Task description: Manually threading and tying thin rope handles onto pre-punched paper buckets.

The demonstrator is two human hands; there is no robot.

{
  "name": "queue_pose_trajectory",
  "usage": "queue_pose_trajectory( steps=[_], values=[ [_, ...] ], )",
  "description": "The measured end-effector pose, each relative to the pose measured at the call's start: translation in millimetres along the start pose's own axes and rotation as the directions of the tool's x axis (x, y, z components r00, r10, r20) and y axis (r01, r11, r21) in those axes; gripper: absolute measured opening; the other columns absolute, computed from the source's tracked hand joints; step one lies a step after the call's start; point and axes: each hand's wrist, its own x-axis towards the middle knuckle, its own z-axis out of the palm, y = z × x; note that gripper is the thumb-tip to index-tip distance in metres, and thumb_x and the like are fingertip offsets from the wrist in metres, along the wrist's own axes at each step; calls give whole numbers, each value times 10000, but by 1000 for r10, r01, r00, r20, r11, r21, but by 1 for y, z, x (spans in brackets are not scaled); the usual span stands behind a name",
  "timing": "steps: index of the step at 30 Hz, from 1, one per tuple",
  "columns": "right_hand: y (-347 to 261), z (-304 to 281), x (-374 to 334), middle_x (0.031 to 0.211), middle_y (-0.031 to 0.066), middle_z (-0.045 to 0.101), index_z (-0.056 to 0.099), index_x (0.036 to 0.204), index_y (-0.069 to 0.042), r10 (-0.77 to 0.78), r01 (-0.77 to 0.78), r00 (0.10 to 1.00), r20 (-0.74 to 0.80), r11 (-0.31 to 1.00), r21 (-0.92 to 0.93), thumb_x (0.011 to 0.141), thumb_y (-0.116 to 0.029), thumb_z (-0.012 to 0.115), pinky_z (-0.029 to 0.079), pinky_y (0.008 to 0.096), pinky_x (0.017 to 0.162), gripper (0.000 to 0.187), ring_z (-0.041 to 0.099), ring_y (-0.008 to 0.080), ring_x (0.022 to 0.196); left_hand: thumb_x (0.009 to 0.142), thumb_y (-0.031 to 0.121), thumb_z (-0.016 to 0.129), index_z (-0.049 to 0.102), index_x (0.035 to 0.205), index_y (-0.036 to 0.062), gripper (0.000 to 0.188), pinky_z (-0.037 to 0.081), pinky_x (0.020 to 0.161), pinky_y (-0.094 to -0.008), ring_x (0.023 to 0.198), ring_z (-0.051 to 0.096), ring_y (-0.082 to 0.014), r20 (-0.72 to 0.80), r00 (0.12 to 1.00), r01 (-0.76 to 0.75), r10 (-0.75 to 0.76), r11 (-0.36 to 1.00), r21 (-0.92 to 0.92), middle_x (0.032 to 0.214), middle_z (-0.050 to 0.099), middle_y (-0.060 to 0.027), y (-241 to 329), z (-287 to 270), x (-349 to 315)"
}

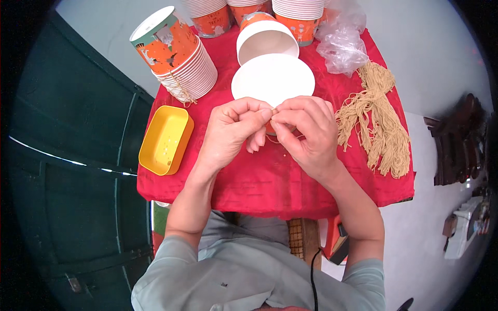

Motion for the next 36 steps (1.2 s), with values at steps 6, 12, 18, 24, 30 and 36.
queue_pose_trajectory(
  steps=[6,12,18,24,30,36],
  values=[
    [4,4,-2,1032,-10,749,738,1003,-145,49,-48,999,-15,997,52,860,-82,890,496,415,813,218,718,224,962,1144,159,701,799,1212,30,176,468,560,-213,633,634,-35,-17,999,-44,47,989,139,738,720,18,-7,0,-2],
    [6,1,-4,1010,-1,759,748,1000,-132,123,-127,991,48,989,71,890,-100,872,502,419,809,169,725,227,926,1102,88,727,790,1221,10,155,517,639,-220,715,650,-21,39,981,-195,192,939,284,781,716,37,-17,-5,0],
    [4,-3,0,974,19,763,762,1033,-120,185,-193,978,95,978,83,907,-103,858,514,424,820,159,733,239,927,1095,108,753,790,1201,3,154,532,661,-229,734,663,-30,80,969,-244,232,877,414,813,730,23,-13,-3,1],
    [2,-4,1,994,38,773,794,1087,-111,150,-155,985,88,987,51,900,-86,857,554,428,867,199,736,254,930,1109,138,750,794,1193,5,164,535,656,-238,742,666,-35,-5,985,-164,171,951,261,839,749,16,-13,1,0],
    [10,3,-5,985,37,764,760,1013,-96,140,-143,989,52,987,69,863,-43,871,577,428,805,194,727,271,922,1121,135,735,775,1143,-2,144,532,664,-233,747,661,-37,-76,981,-158,177,964,215,854,752,12,-17,11,-2],
    [9,2,-3,967,50,741,718,1016,-98,86,-85,994,60,996,-25,846,-48,862,593,438,781,228,718,281,879,1114,116,737,758,1105,-8,127,514,653,-229,732,643,-26,-121,968,-191,221,957,217,824,730,22,-21,16,-3]
  ],
)
